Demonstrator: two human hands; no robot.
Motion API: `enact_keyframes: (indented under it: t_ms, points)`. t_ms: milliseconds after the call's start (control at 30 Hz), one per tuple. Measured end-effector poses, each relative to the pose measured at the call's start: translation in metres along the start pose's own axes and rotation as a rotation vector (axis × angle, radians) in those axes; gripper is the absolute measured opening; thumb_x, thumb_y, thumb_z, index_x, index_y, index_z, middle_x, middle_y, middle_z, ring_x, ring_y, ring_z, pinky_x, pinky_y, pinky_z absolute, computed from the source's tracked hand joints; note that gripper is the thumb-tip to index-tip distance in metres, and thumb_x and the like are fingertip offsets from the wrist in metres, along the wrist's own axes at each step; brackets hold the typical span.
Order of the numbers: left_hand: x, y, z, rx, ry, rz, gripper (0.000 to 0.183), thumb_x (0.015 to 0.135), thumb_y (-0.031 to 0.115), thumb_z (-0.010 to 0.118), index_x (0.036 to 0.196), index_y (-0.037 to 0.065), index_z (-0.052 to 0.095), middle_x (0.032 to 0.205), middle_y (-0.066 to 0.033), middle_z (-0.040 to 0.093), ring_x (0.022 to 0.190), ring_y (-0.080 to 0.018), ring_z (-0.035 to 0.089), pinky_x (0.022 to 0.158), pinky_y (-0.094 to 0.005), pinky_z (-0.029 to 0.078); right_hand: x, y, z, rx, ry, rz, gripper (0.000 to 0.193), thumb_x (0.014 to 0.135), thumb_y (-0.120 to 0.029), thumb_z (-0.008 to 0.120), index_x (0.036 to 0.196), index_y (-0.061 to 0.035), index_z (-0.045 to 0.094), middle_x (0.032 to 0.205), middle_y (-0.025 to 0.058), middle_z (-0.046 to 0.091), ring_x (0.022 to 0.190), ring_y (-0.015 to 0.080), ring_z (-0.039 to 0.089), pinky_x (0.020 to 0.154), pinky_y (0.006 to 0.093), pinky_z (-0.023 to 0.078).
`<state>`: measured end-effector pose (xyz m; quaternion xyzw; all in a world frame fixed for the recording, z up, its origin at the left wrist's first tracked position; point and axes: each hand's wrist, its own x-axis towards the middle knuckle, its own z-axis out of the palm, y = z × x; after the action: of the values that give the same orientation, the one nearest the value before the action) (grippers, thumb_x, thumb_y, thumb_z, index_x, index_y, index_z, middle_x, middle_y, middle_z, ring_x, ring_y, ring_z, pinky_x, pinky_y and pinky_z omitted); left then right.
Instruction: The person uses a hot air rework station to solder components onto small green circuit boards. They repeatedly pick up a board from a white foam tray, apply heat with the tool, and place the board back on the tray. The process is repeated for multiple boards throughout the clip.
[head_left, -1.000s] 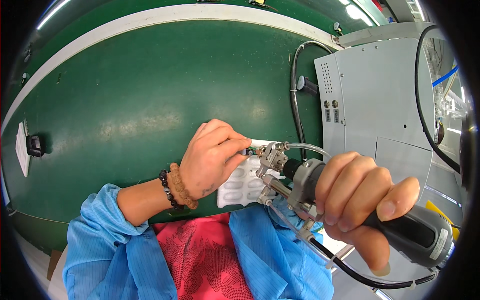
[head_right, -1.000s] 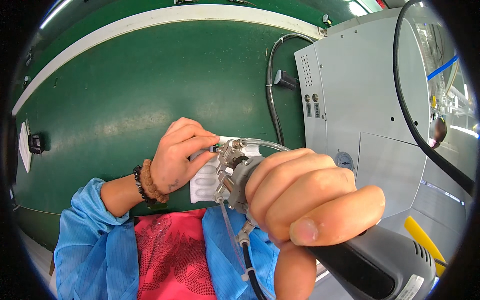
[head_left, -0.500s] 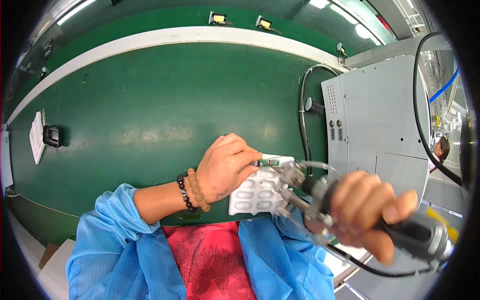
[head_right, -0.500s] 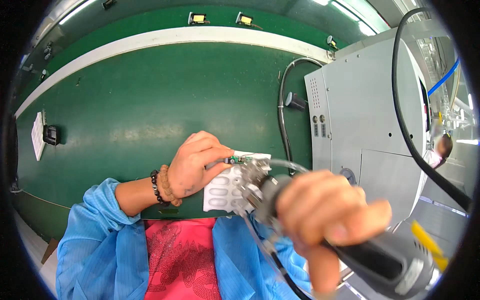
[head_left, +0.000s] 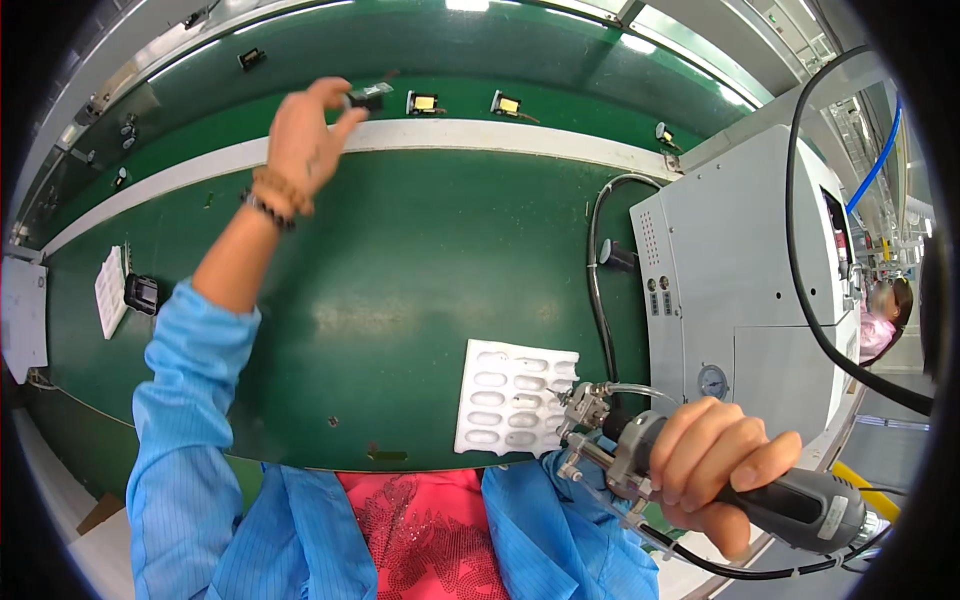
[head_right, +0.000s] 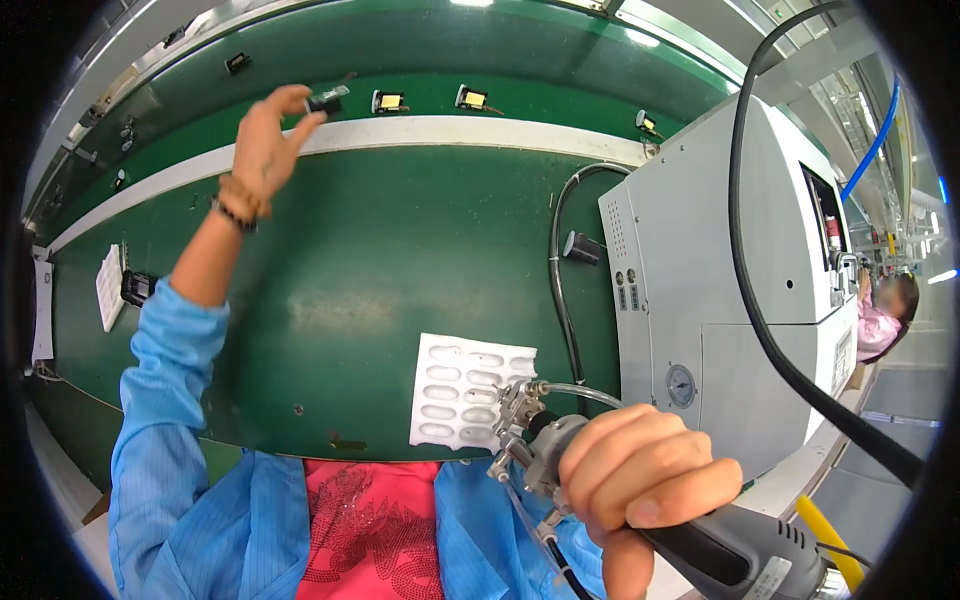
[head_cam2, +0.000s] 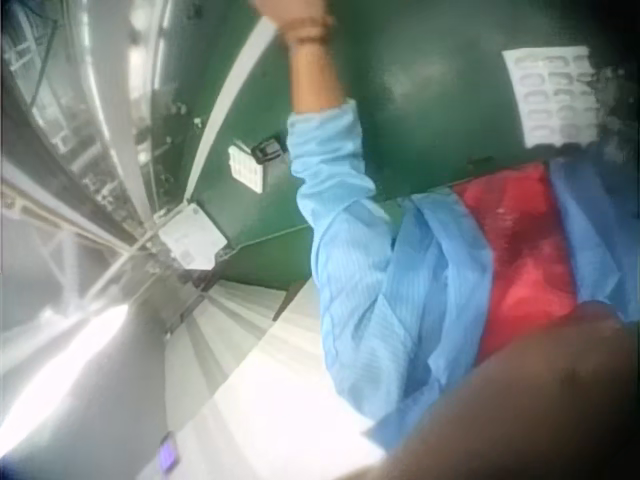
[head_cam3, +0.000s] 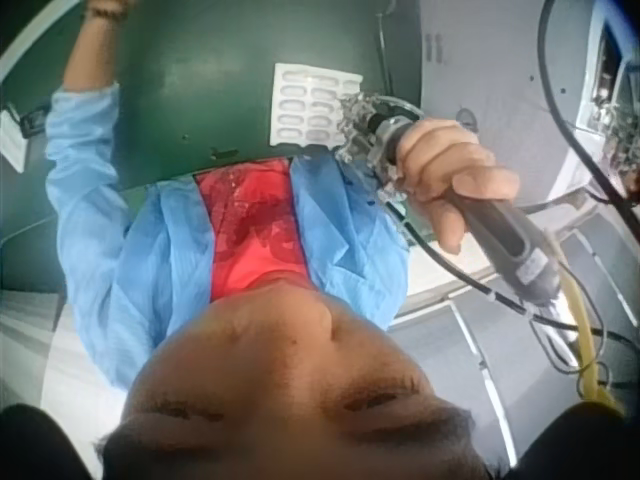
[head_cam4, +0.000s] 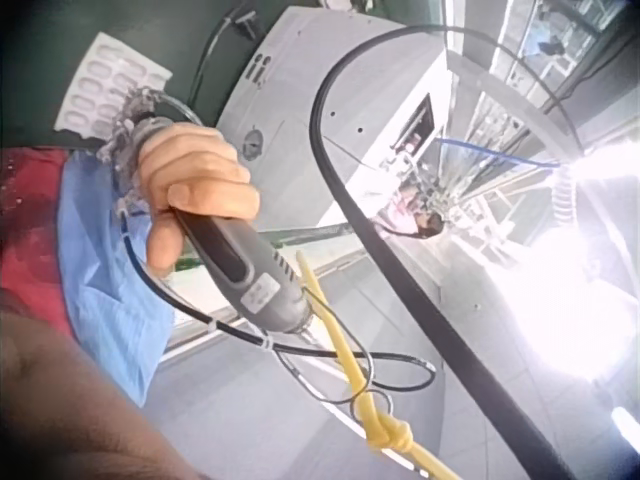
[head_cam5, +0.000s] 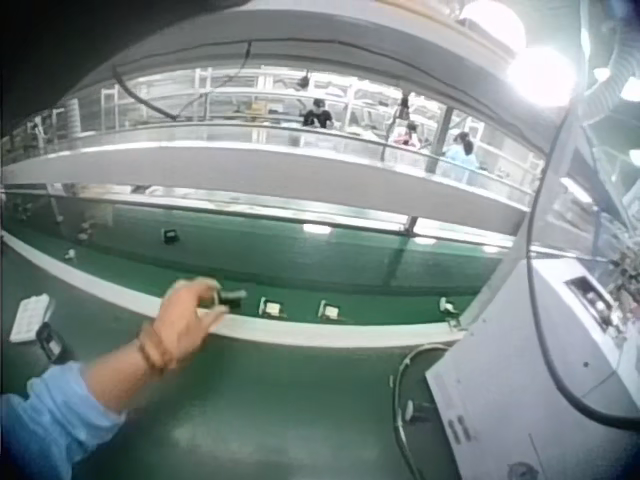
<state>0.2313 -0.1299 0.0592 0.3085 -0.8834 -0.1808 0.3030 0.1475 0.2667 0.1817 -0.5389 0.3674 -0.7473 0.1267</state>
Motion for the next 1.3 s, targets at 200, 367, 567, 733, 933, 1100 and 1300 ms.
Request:
enact_keyframes:
  t_ms: [200, 367, 567, 733, 933, 1100, 1300]
  points:
    - [0.05, -0.026, 0.067, -0.002, -0.18, 0.403, 0.035, 0.088, 0.018, 0.068, 0.12, 0.005, 0.063, 0.124, -0.0167, 0.064, 0.114, -0.0359, 0.059, 0.1, -0.0425, 0.046, -0.003, 0.008, -0.003, 0.015, 0.005, -0.033, 0.045, 0.087, -0.034, 0.076, 0.097, -0.0057, 0.042, 0.062, 0.001, 0.055, 0.044, 0.0107, 0.053, 0.04, 0.023, 0.047]
    - [0.062, -0.03, 0.088, -0.032, -0.347, 0.313, 0.039, 0.087, 0.01, 0.067, 0.125, 0.004, 0.06, 0.12, -0.0162, 0.066, 0.109, -0.0367, 0.062, 0.097, -0.0403, 0.049, -0.001, 0.013, -0.001, 0.026, 0.021, -0.05, 0.046, 0.087, -0.035, 0.076, 0.095, -0.0056, 0.041, 0.062, 0.001, 0.053, 0.045, 0.0106, 0.053, 0.039, 0.0229, 0.046]
    - [0.038, 0.013, 0.071, -0.328, -0.194, 0.148, 0.025, 0.089, 0.014, 0.07, 0.11, 0.002, 0.063, 0.1, -0.0183, 0.07, 0.09, -0.0283, 0.069, 0.082, -0.0362, 0.053, -0.001, 0.012, -0.007, 0.024, -0.004, -0.039, 0.046, 0.086, -0.036, 0.075, 0.096, -0.0057, 0.042, 0.063, 0.001, 0.053, 0.046, 0.011, 0.053, 0.04, 0.0233, 0.046]
    - [-0.082, 0.108, 0.013, -0.53, -0.398, 0.417, 0.024, 0.084, 0.008, 0.073, 0.106, 0.002, 0.068, 0.097, -0.0162, 0.069, 0.089, -0.0292, 0.067, 0.079, -0.0365, 0.053, -0.003, 0.004, -0.006, -0.026, 0.046, -0.054, 0.049, 0.085, -0.039, 0.076, 0.099, -0.0061, 0.043, 0.064, 0.0006, 0.054, 0.047, 0.0101, 0.054, 0.041, 0.0221, 0.046]
    - [-0.17, 0.134, 0.01, -0.587, -0.475, 0.351, 0.025, 0.08, 0.007, 0.074, 0.104, 0.002, 0.069, 0.098, -0.0126, 0.069, 0.094, -0.0296, 0.064, 0.082, -0.0387, 0.05, -0.005, 0.0, -0.011, -0.004, -0.011, -0.022, 0.049, 0.085, -0.043, 0.075, 0.102, -0.008, 0.045, 0.064, -0.0007, 0.054, 0.049, 0.0085, 0.054, 0.044, 0.0205, 0.048]
    - [-0.188, 0.14, 0.03, -0.605, -0.426, 0.421, 0.032, 0.077, 0.006, 0.077, 0.107, 0.005, 0.068, 0.099, -0.0102, 0.069, 0.099, -0.0279, 0.063, 0.085, -0.0398, 0.048, -0.001, 0.003, -0.004, -0.01, -0.009, -0.014, 0.05, 0.085, -0.044, 0.074, 0.104, -0.0079, 0.045, 0.065, -0.0008, 0.055, 0.049, 0.0089, 0.054, 0.044, 0.0214, 0.048]
    - [-0.196, 0.13, 0.04, -0.658, -0.43, 0.33, 0.036, 0.073, 0.007, 0.081, 0.107, 0.004, 0.069, 0.104, -0.0102, 0.071, 0.104, -0.0284, 0.064, 0.089, -0.0395, 0.049, 0.003, 0.025, -0.002, -0.017, -0.053, -0.003, 0.053, 0.085, -0.046, 0.074, 0.105, -0.0069, 0.044, 0.065, -0.0001, 0.054, 0.048, 0.0101, 0.053, 0.042, 0.0229, 0.045]
